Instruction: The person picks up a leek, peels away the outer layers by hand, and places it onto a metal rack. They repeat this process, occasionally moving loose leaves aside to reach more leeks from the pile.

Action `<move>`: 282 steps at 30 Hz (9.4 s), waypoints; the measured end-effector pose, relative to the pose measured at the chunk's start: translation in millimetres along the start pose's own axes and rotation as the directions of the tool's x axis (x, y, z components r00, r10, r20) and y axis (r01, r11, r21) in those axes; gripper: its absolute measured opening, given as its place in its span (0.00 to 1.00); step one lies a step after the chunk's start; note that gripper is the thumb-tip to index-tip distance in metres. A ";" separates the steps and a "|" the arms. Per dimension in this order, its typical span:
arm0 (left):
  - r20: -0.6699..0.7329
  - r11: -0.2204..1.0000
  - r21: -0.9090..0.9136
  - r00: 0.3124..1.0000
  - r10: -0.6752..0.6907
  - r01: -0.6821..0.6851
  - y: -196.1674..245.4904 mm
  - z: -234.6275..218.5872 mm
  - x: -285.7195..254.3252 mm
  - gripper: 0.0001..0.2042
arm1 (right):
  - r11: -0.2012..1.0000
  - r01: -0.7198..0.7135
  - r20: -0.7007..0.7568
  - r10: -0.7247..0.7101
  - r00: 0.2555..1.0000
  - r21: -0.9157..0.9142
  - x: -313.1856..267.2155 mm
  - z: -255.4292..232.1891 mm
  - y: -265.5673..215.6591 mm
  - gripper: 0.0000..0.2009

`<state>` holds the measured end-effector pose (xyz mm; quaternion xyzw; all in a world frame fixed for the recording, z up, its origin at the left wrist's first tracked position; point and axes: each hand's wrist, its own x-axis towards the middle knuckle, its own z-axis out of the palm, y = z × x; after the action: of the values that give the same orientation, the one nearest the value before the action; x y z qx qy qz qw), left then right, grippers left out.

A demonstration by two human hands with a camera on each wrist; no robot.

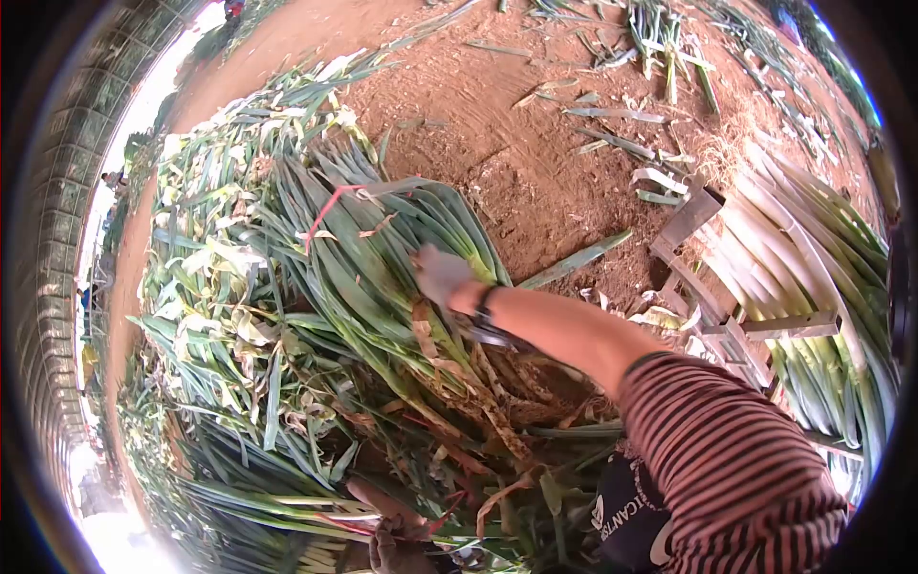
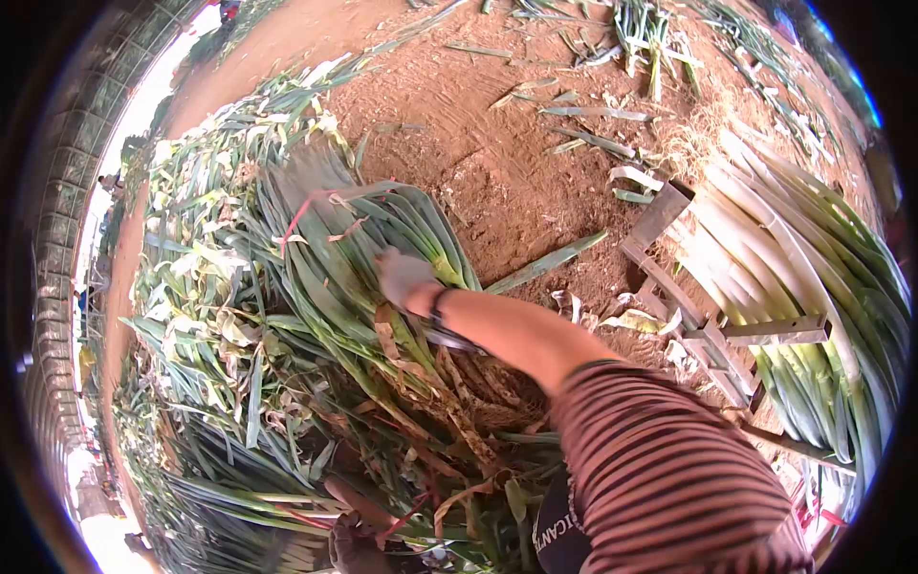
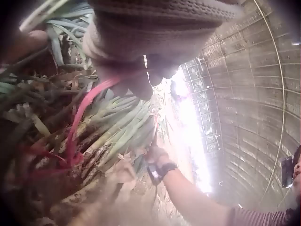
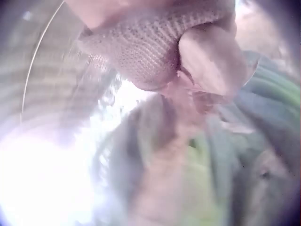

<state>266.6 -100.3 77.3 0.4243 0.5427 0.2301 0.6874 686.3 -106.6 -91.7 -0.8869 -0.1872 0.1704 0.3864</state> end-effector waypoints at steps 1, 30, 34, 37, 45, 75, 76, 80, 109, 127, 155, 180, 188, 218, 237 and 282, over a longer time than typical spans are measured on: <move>-0.036 1.000 -0.009 0.999 0.006 -0.007 -4.9 2.2 -6.3 0.15 | 1.000 0.018 0.077 -0.019 0.997 0.022 -27.6 -23.3 15.2 0.13; 0.501 0.838 -0.525 0.741 0.446 -0.149 -17.8 134.9 -42.7 0.13 | 0.855 -0.184 0.874 -0.472 0.115 0.485 -211.0 -124.1 17.4 0.11; 0.280 0.978 -0.142 0.941 0.188 -0.153 -15.9 93.2 -40.6 0.22 | 0.714 0.498 0.531 -0.700 0.478 0.492 -201.9 -159.8 24.1 0.05; 0.296 0.988 -0.142 0.951 0.093 -0.053 -29.7 47.7 -42.7 0.18 | 0.801 0.596 0.406 -0.562 0.721 0.050 -205.6 -219.1 -7.3 0.07; 0.187 0.986 -0.011 0.969 0.163 -0.164 -36.6 -62.4 -70.5 0.14 | 0.234 0.214 -0.097 -0.857 0.507 -0.949 -266.7 -451.6 -43.2 0.08; 0.059 0.868 -0.472 0.976 0.207 -0.156 -32.6 -132.0 -87.8 0.14 | 0.798 0.023 0.487 0.344 0.803 -0.602 -232.9 52.5 11.6 0.26; 0.062 0.882 -0.455 0.983 0.172 -0.125 -31.7 -134.1 -88.9 0.14 | 0.802 0.126 0.522 0.252 0.815 -0.584 -233.2 46.4 8.6 0.22; 0.069 0.881 -0.454 0.981 0.179 -0.129 -34.8 -128.2 -95.4 0.14 | 0.987 0.141 0.486 -0.088 0.870 -0.073 -207.6 11.1 32.0 0.14; 0.180 0.626 -0.777 0.925 0.333 -0.075 -30.2 -20.8 -147.6 0.11 | 0.660 0.739 0.085 -0.735 0.672 -0.135 -512.9 -158.3 -48.1 0.19; 0.508 0.826 -0.494 0.861 0.020 0.272 -55.3 -37.9 -163.4 0.05 | 0.653 0.742 0.100 -0.737 0.669 -0.148 -493.0 -145.0 -49.2 0.17; 0.030 0.820 -0.369 0.877 0.480 -0.437 -31.6 -41.9 -174.6 0.36 | 0.813 -0.393 0.878 -0.273 0.393 0.429 -526.3 -151.0 -62.0 0.20; 0.149 0.840 -0.469 0.913 0.380 -0.273 -22.1 -61.1 -165.1 0.09 | 0.900 -0.252 0.932 -0.321 0.170 0.356 -507.2 -148.7 -46.1 0.26; 0.910 0.002 0.172 0.160 0.382 -0.985 -17.0 -80.1 -167.5 0.10 | 0.781 0.351 0.695 -0.622 0.360 0.517 -521.5 -152.7 -51.6 0.27; -0.226 0.614 0.028 0.593 0.773 -0.789 -16.7 -90.3 -231.8 0.13 | 0.897 0.254 0.727 -0.442 0.525 0.362 -533.1 -171.2 -66.9 0.20; 0.381 -0.130 0.699 0.213 0.900 -0.703 1.4 -109.1 -239.0 0.09 | 0.927 0.010 0.759 -0.313 0.572 0.375 -536.7 -174.4 -82.9 0.21; -0.010 0.361 -0.875 0.757 0.653 -0.324 -6.0 -126.7 -138.7 0.27 | 0.412 0.882 0.314 -0.826 0.467 -0.229 -459.2 -208.5 -54.4 0.09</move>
<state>104.1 -168.9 142.3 0.2182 0.0806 0.5795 0.7811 368.2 -414.8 155.6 -0.7044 -0.6700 -0.0215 0.2336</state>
